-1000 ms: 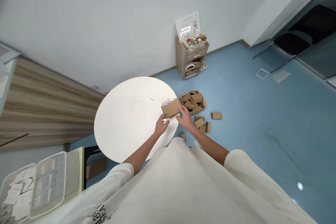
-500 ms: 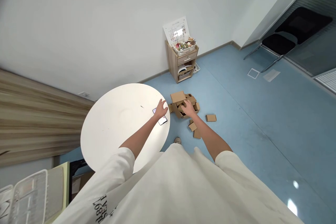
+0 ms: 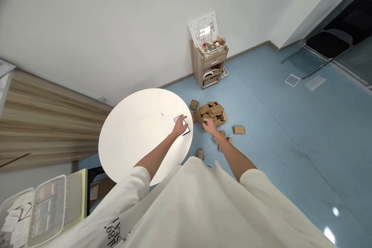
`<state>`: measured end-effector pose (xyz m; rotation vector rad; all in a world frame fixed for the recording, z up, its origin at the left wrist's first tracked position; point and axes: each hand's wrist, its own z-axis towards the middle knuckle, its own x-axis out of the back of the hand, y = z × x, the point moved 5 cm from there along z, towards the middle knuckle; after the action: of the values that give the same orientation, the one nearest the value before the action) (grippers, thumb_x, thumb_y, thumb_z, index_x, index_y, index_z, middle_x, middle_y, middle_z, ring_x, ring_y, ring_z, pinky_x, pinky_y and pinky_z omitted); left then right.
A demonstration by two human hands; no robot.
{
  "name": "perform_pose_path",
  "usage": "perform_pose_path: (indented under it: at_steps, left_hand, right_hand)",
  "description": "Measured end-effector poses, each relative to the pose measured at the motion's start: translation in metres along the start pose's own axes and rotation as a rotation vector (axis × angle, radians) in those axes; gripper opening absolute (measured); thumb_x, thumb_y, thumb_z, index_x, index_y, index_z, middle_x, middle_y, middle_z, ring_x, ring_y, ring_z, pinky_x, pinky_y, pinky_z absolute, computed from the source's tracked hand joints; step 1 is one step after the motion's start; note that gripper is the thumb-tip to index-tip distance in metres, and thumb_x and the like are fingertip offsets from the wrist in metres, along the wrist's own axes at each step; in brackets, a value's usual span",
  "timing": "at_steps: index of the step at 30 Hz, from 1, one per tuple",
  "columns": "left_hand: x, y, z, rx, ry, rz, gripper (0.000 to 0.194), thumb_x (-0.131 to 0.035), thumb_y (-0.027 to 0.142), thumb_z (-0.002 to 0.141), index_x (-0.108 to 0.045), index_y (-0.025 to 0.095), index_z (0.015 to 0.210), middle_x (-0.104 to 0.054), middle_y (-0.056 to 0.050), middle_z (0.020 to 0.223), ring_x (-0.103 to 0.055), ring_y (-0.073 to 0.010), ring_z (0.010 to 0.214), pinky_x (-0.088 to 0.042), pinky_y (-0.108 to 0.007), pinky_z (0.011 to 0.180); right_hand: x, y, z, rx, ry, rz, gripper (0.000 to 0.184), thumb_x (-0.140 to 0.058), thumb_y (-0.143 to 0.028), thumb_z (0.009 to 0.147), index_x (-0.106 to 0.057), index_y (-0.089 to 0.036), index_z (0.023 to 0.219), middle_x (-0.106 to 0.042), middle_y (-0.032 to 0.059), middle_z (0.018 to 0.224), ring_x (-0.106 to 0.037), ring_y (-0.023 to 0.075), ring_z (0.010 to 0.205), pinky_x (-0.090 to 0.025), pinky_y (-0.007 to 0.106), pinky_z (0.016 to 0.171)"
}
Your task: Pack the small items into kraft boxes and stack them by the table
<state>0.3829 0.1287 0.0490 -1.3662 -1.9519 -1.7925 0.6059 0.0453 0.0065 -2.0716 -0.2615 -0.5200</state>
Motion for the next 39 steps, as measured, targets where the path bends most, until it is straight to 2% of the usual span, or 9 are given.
perform_pose_path:
  at_steps: [10, 16, 20, 23, 27, 39]
  left_hand:
    - [0.020, -0.031, -0.036, 0.056, 0.082, -0.008, 0.048, -0.054, 0.022, 0.089, -0.053, 0.019, 0.137, -0.043, -0.014, 0.156, -0.032, -0.0314, 0.149, -0.029, -0.049, 0.122]
    - [0.042, -0.065, -0.087, 0.142, 0.160, -0.076, 0.055, -0.052, 0.021, 0.091, -0.045, 0.020, 0.146, -0.045, -0.012, 0.155, -0.037, -0.0280, 0.147, -0.029, -0.046, 0.122]
    - [0.064, -0.092, -0.125, 0.190, 0.219, -0.124, 0.056, -0.052, 0.023, 0.092, -0.044, 0.020, 0.147, -0.044, -0.013, 0.155, -0.037, -0.0274, 0.147, -0.028, -0.045, 0.122]
    - [0.082, -0.115, -0.151, 0.205, 0.272, -0.153, 0.056, -0.053, 0.026, 0.092, -0.044, 0.021, 0.146, -0.044, -0.013, 0.155, -0.038, -0.0276, 0.146, -0.027, -0.046, 0.123]
    - [0.103, -0.149, -0.190, 0.226, 0.316, -0.207, 0.057, -0.053, 0.028, 0.092, -0.043, 0.021, 0.148, -0.042, -0.013, 0.156, -0.037, -0.0278, 0.147, -0.030, -0.046, 0.122]
    - [0.149, -0.264, -0.333, 0.319, 0.370, -0.300, 0.058, -0.048, 0.034, 0.095, -0.040, 0.021, 0.150, -0.040, -0.012, 0.159, -0.036, -0.0284, 0.148, -0.030, -0.044, 0.122]
  right_hand:
    - [-0.035, -0.036, -0.010, 0.049, -0.106, -0.012, 0.049, -0.055, -0.031, 0.092, -0.060, -0.017, 0.138, -0.050, 0.0137, 0.149, -0.060, 0.0272, 0.122, -0.053, 0.034, 0.097]
    - [-0.082, -0.054, -0.015, 0.105, -0.202, -0.042, 0.050, -0.055, -0.031, 0.092, -0.059, -0.017, 0.139, -0.053, 0.0140, 0.147, -0.061, 0.0272, 0.121, -0.052, 0.035, 0.098]
    - [-0.117, -0.079, -0.027, 0.160, -0.262, -0.069, 0.047, -0.057, -0.030, 0.090, -0.062, -0.018, 0.136, -0.058, 0.0125, 0.143, -0.058, 0.0277, 0.126, -0.051, 0.036, 0.100]
    - [-0.145, -0.103, -0.039, 0.179, -0.288, -0.091, 0.046, -0.058, -0.030, 0.089, -0.062, -0.021, 0.134, -0.061, 0.0107, 0.139, -0.061, 0.0260, 0.122, -0.052, 0.036, 0.098]
    - [-0.187, -0.129, -0.059, 0.242, -0.262, -0.129, 0.042, -0.056, -0.026, 0.088, -0.066, -0.021, 0.129, -0.060, 0.0095, 0.141, -0.063, 0.0227, 0.118, -0.048, 0.037, 0.105]
    - [-0.354, -0.171, -0.154, 0.289, -0.403, -0.222, 0.041, -0.055, -0.030, 0.090, -0.065, -0.023, 0.129, -0.059, 0.0073, 0.142, -0.063, 0.0222, 0.117, -0.049, 0.039, 0.103]
